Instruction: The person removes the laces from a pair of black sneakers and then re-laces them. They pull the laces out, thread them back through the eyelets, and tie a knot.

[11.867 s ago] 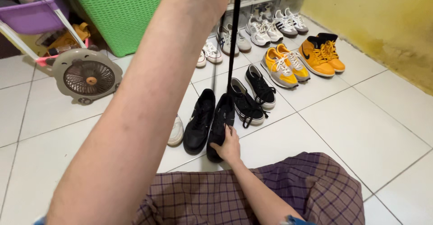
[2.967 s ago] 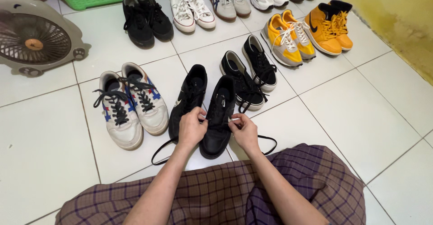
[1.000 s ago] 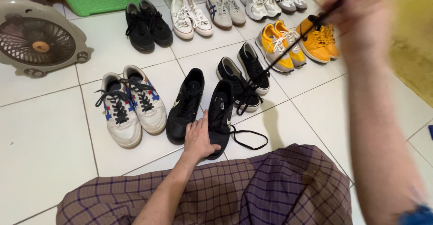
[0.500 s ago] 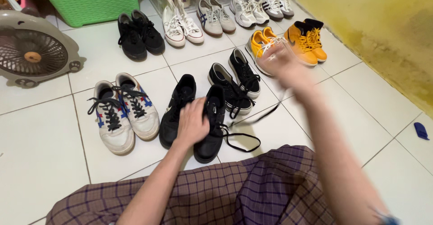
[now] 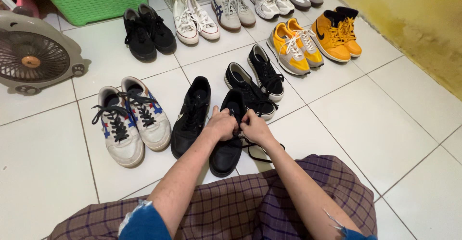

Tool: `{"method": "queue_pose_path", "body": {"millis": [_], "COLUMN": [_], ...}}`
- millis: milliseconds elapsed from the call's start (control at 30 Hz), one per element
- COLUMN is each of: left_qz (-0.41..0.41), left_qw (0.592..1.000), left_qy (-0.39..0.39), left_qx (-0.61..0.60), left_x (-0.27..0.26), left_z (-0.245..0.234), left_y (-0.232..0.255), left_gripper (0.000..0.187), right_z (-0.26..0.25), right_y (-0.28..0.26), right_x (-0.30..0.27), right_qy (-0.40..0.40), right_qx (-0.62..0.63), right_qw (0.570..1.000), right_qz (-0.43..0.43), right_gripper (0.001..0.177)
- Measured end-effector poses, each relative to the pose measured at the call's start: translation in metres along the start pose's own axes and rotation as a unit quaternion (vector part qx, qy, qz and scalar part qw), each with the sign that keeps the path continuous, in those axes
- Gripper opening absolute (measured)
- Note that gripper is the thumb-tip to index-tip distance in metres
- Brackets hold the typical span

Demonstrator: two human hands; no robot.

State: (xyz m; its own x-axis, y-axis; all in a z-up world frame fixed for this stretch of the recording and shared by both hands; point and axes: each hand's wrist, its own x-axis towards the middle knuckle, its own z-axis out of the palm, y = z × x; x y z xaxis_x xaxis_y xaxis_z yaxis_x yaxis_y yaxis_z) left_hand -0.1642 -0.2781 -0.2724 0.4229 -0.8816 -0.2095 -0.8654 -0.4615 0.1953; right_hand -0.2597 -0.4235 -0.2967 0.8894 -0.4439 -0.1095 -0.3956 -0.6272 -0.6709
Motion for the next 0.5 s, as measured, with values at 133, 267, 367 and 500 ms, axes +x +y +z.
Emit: {"method": "queue_pose_path", "body": {"millis": [133, 267, 367, 500], "left_qz": [-0.015, -0.004, -0.026, -0.115], "left_qw": [0.999, 0.999, 0.999, 0.944], "left_qy": [-0.014, -0.013, 0.018, 0.304], "left_qx": [-0.028, -0.047, 0.016, -0.054], "left_x": [-0.004, -0.015, -0.020, -0.015], "left_z": [-0.010, -0.024, -0.038, -0.078], "left_y": [0.006, 0.008, 0.002, -0.036], "left_gripper": [0.007, 0.004, 0.010, 0.011], "right_z": [0.003, 0.002, -0.001, -0.006], "right_y": [0.017, 0.018, 0.009, 0.002], "right_x": [0.001, -0.003, -0.008, -0.011], "right_qy": [0.000, -0.015, -0.027, -0.042], "right_qx": [0.085, 0.098, 0.058, -0.006], "right_qw": [0.996, 0.995, 0.998, 0.999], "right_qz": [-0.011, 0.000, -0.009, -0.022], "right_gripper": [0.020, 0.022, 0.025, 0.027]}}
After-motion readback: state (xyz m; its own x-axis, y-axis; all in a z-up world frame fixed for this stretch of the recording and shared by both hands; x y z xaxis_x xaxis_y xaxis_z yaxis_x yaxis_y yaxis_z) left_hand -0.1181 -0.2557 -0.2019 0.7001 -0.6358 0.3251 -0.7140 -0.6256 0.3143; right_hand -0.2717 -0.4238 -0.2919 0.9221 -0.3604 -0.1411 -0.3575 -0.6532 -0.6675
